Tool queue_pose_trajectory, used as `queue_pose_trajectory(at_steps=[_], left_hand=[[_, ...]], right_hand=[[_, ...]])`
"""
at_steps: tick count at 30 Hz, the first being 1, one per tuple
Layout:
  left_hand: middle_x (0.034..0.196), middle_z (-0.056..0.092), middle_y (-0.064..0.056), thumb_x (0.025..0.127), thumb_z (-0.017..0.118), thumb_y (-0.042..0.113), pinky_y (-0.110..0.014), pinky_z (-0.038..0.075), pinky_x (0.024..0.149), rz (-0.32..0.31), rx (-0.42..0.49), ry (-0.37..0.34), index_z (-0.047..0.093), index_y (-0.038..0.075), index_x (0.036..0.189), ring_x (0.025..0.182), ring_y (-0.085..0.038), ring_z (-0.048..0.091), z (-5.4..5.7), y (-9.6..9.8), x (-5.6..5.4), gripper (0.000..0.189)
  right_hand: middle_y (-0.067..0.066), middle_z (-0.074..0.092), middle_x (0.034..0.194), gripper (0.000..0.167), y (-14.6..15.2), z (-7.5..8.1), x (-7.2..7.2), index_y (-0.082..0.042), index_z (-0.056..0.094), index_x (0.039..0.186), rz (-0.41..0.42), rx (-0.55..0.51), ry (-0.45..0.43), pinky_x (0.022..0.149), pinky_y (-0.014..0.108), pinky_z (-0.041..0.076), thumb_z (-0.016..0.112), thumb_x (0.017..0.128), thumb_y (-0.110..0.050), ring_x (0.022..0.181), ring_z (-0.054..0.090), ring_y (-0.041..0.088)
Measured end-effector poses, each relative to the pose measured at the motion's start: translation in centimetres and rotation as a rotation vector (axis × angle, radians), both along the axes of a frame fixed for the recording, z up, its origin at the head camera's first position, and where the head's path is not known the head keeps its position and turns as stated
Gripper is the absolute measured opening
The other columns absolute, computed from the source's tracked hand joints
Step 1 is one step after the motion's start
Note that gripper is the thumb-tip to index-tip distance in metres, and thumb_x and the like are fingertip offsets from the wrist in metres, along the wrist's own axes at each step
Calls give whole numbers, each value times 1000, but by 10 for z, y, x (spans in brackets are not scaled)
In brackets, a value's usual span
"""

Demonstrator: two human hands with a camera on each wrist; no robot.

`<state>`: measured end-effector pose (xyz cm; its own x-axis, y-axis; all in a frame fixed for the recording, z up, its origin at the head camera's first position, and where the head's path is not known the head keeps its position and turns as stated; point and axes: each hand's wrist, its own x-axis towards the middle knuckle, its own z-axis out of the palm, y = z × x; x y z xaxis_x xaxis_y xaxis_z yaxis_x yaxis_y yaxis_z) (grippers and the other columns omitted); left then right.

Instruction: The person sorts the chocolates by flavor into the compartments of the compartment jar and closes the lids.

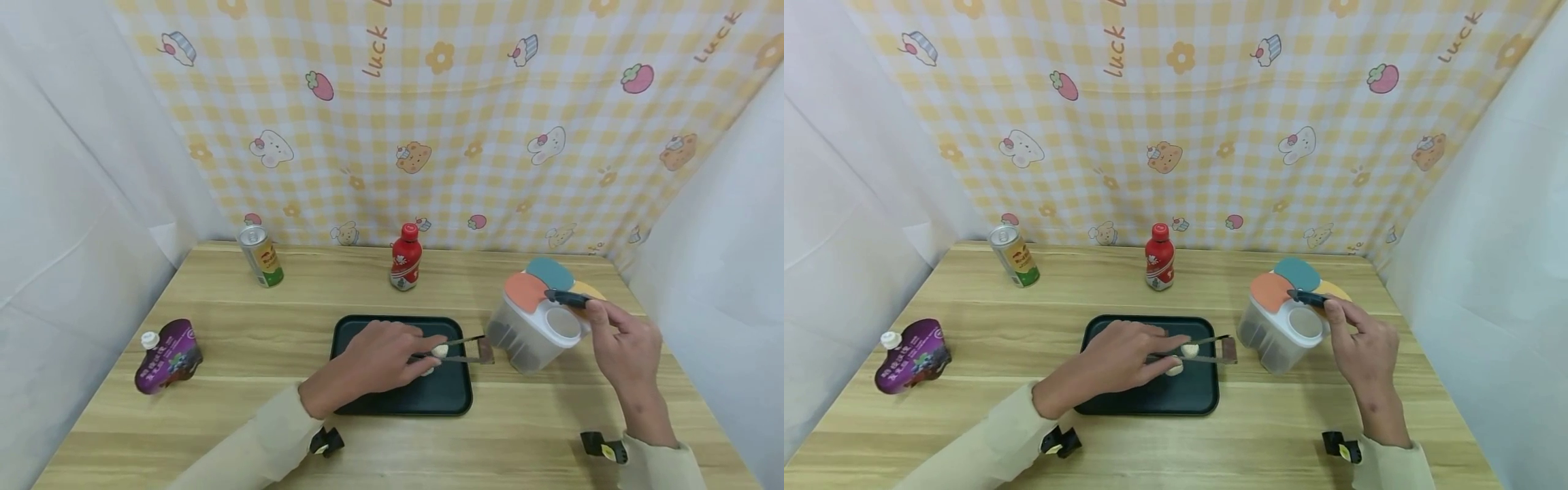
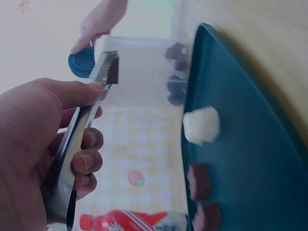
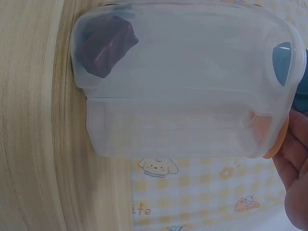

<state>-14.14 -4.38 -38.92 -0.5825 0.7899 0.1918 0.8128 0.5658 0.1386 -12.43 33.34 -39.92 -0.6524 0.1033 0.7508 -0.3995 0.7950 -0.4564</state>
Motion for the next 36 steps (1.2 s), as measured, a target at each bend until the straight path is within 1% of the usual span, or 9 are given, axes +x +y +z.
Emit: queue_pose_trajectory(at_steps=[4,11,14,20,26,28,31,32,36], left_hand=[[66,49,11,104,61,45,-20,28,43,-13,42,57,70,26,137,50,-4,38,8,16,-2,40],[78,63,9,104,59,46,-21,27,43,-17,47,69,69,29,138,55,-4,42,27,46,-6,40],[84,67,9,104,59,47,-21,28,43,-10,60,84,68,29,140,58,-4,46,31,57,-7,41],[81,62,10,105,56,50,-22,26,43,22,74,99,64,32,143,55,-5,42,34,77,-10,43],[79,59,11,105,54,52,-20,28,45,57,60,105,61,33,145,55,-4,42,32,93,-14,45],[76,56,11,105,55,52,-20,29,44,62,54,111,62,33,145,55,-5,42,30,96,-14,46],[73,53,11,104,55,53,-20,29,43,75,42,125,62,34,145,54,-5,42,29,98,-14,46],[73,53,11,104,55,53,-20,29,43,79,40,126,62,35,145,54,-5,42,29,99,-14,46],[75,55,12,103,57,54,-20,29,43,87,47,121,63,35,144,54,-4,42,28,100,-13,45]], right_hand=[[31,69,91,33,0,0,1,13,76,97,-4,-9,-8,46,8,29,67,102,-19,95,49,-24],[32,69,89,35,1,-3,-1,14,76,95,15,-11,21,40,12,21,67,103,-19,93,49,-24],[32,69,89,37,1,-2,-2,14,75,95,17,-4,22,41,11,24,66,103,-20,95,48,-23],[29,70,88,33,1,-1,-1,11,77,96,-3,7,15,48,8,32,67,102,-20,95,51,-18],[28,71,87,33,0,1,0,12,77,95,0,11,2,48,8,33,66,103,-19,94,46,-24],[29,70,87,33,-1,2,0,12,77,95,2,14,3,45,9,32,66,103,-18,94,45,-25],[28,71,86,32,0,2,0,12,77,96,-1,19,12,48,9,35,66,103,-18,94,46,-23],[28,71,86,32,0,2,0,12,77,95,-6,25,15,48,10,35,66,103,-18,94,53,-17],[27,71,86,32,1,1,0,11,77,95,-6,31,23,47,10,35,67,103,-18,94,53,-16]])
